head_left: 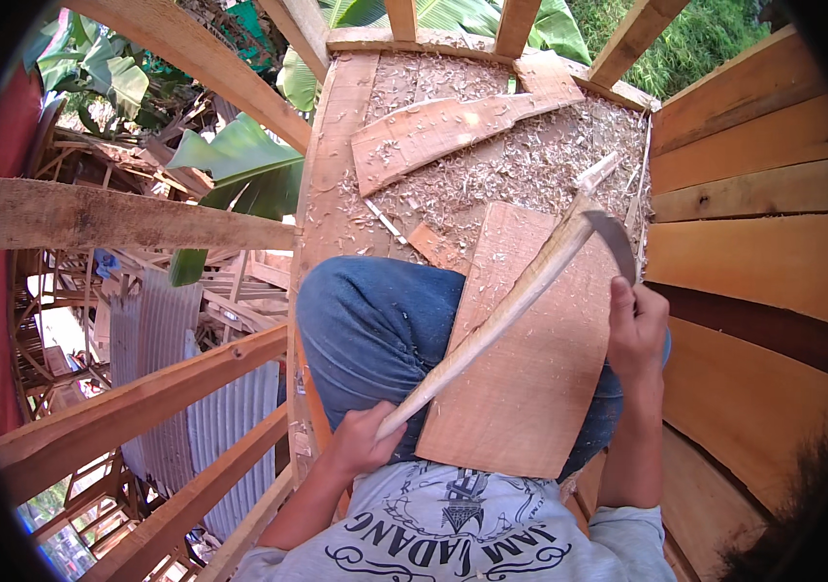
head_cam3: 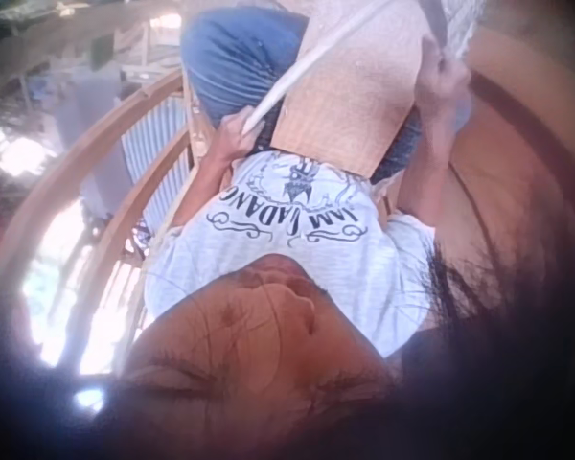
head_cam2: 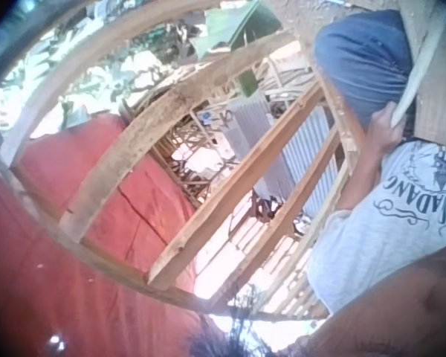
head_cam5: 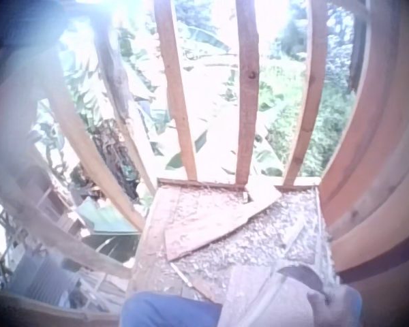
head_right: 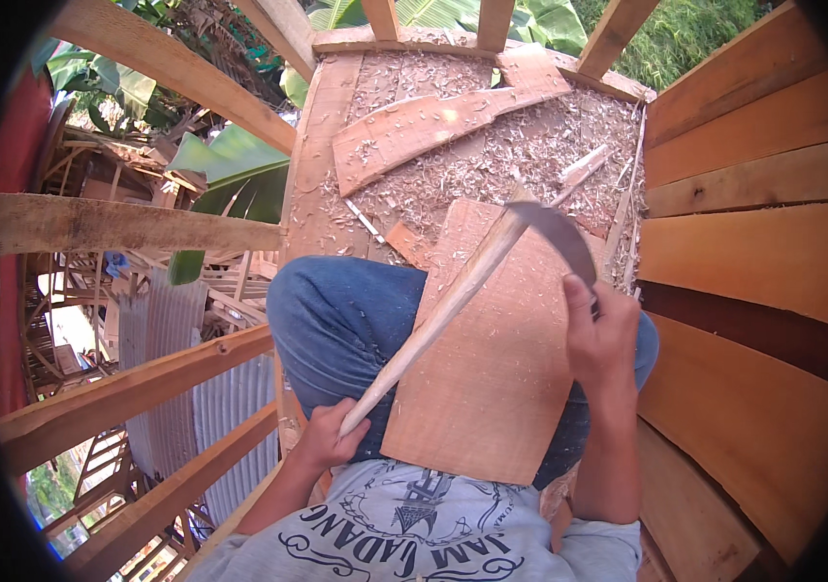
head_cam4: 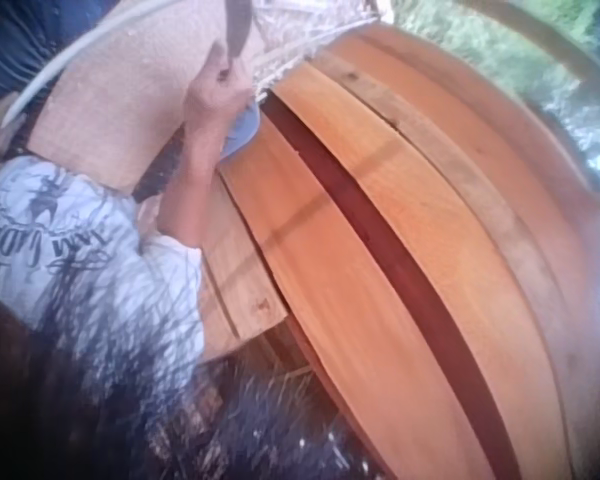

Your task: The person sits cross-legged on a wooden platform and uses a curved knife to shave and shape a long, thin piece of wood. They hold the wood against a flat board on their lap and repeatedly scrape the surface to remove thin layers of wood.

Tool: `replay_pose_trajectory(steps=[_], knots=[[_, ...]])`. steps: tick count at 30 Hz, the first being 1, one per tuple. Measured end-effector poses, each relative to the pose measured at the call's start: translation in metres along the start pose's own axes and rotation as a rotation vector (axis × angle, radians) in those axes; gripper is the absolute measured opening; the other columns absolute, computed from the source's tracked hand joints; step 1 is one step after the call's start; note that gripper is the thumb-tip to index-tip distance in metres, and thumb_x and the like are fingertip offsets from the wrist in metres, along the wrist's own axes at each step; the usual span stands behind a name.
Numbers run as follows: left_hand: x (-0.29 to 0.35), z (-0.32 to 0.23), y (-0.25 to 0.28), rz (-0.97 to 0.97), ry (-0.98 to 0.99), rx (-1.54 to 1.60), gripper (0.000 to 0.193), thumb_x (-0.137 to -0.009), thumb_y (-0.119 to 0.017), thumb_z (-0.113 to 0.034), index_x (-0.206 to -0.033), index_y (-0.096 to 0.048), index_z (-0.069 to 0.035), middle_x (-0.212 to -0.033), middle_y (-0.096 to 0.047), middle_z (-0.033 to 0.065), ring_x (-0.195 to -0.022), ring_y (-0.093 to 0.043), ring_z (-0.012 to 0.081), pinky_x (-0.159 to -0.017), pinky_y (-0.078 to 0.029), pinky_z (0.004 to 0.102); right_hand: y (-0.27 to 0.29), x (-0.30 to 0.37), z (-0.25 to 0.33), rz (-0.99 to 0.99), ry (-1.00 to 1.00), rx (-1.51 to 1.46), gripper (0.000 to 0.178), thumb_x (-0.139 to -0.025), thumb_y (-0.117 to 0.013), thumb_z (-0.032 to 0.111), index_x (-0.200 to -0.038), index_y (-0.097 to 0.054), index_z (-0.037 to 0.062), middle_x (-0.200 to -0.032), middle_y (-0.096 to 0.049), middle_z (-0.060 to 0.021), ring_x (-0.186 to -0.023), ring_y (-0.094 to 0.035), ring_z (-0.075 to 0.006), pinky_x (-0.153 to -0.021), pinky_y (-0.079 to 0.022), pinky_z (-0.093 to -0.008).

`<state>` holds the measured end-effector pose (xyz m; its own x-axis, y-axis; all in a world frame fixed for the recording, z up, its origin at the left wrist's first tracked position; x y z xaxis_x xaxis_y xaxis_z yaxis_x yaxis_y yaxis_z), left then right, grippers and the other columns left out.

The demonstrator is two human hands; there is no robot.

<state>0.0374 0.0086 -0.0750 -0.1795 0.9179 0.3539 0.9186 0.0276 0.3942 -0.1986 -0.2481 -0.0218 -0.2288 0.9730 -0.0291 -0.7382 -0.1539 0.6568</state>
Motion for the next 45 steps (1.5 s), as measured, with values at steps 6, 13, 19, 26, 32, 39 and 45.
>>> replay_pose_trajectory(steps=[6, 13, 19, 26, 32, 39, 45], knots=[[-0.003, 0.0, 0.004, 0.056, 0.063, -0.005, 0.012, -0.081, -0.065, -0.008, -0.084, -0.057, 0.001, -0.061, -0.057, 0.0199, -0.059, -0.062, 0.0365, -0.052, -0.046, 0.0369, 0.106, -0.016, -0.025, -0.173, -0.083, 0.131, 0.05, -0.097, -0.049, 0.039, -0.064, -0.039, 0.0023, -0.053, -0.029, 0.0015, -0.05, -0.027, -0.0092, -0.046, -0.023, -0.0308], [0.0, 0.0, 0.002, 0.05, 0.06, 0.009, 0.012, -0.081, -0.066, -0.008, -0.083, -0.057, 0.0, -0.061, -0.057, 0.0195, -0.057, -0.063, 0.0353, -0.051, -0.046, 0.036, -0.016, 0.038, 0.048, 0.326, 0.302, 0.14, 0.032, -0.077, -0.076, 0.024, -0.07, -0.054, 0.0026, -0.058, -0.052, -0.0127, -0.049, -0.055, -0.028, -0.046, -0.042, -0.0359], [-0.001, -0.003, 0.0, 0.007, 0.019, -0.026, 0.013, -0.081, -0.066, -0.008, -0.083, -0.056, 0.0, -0.061, -0.057, 0.0195, -0.059, -0.064, 0.0357, -0.051, -0.047, 0.0364, -0.033, 0.035, 0.045, 0.164, 0.367, 0.28, 0.037, -0.079, -0.072, 0.03, -0.067, -0.048, 0.0044, -0.059, -0.049, -0.011, -0.05, -0.053, -0.0287, -0.045, -0.04, -0.0377], [-0.005, -0.007, -0.004, -0.015, 0.009, -0.039, 0.015, -0.08, -0.067, -0.01, -0.082, -0.055, 0.0, -0.062, -0.057, 0.0208, -0.061, -0.062, 0.039, -0.051, -0.047, 0.0404, -0.031, 0.006, 0.026, -0.034, 0.437, 0.485, 0.047, -0.07, -0.074, 0.043, -0.061, -0.044, 0.0082, -0.055, -0.046, -0.008, -0.048, -0.051, -0.0271, -0.044, -0.038, -0.0367], [0.002, 0.001, 0.0, -0.011, 0.018, -0.031, 0.014, -0.08, -0.066, -0.009, -0.081, -0.056, 0.0, -0.061, -0.056, 0.0205, -0.059, -0.062, 0.0384, -0.051, -0.047, 0.039, 0.036, -0.043, -0.042, -0.412, -0.106, 0.237, 0.061, -0.094, -0.052, 0.048, -0.059, -0.034, 0.0013, -0.053, -0.027, -0.0049, -0.05, -0.026, -0.0157, -0.046, -0.025, -0.0334], [-0.006, -0.006, -0.001, -0.01, 0.043, -0.013, 0.012, -0.081, -0.065, -0.007, -0.08, -0.056, 0.001, -0.059, -0.055, 0.0195, -0.056, -0.062, 0.0351, -0.05, -0.046, 0.0372, 0.042, -0.009, -0.002, -0.171, 0.104, 0.223, 0.058, -0.091, -0.056, 0.049, -0.063, -0.045, -0.0012, -0.05, -0.033, -0.0118, -0.045, -0.035, -0.0192, -0.045, -0.031, -0.0342], [-0.002, -0.001, 0.0, 0.005, 0.106, 0.0, 0.011, -0.082, -0.064, -0.007, -0.084, -0.057, 0.001, -0.059, -0.056, 0.0189, -0.054, -0.062, 0.0334, -0.05, -0.045, 0.0358, -0.054, 0.01, 0.041, 0.077, 0.417, 0.327, 0.056, -0.072, -0.071, 0.053, -0.055, -0.041, 0.0086, -0.049, -0.042, -0.0075, -0.044, -0.049, -0.0256, -0.041, -0.037, -0.0361]])
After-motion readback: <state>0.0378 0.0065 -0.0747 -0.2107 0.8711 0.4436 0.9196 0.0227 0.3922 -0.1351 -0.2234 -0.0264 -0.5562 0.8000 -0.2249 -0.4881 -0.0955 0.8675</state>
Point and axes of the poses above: each hand's wrist, its own x-axis away from the middle knuckle, its own y-axis out of the back of the hand, z = x × y, the point moved 5 cm from there along -x, towards the middle knuckle
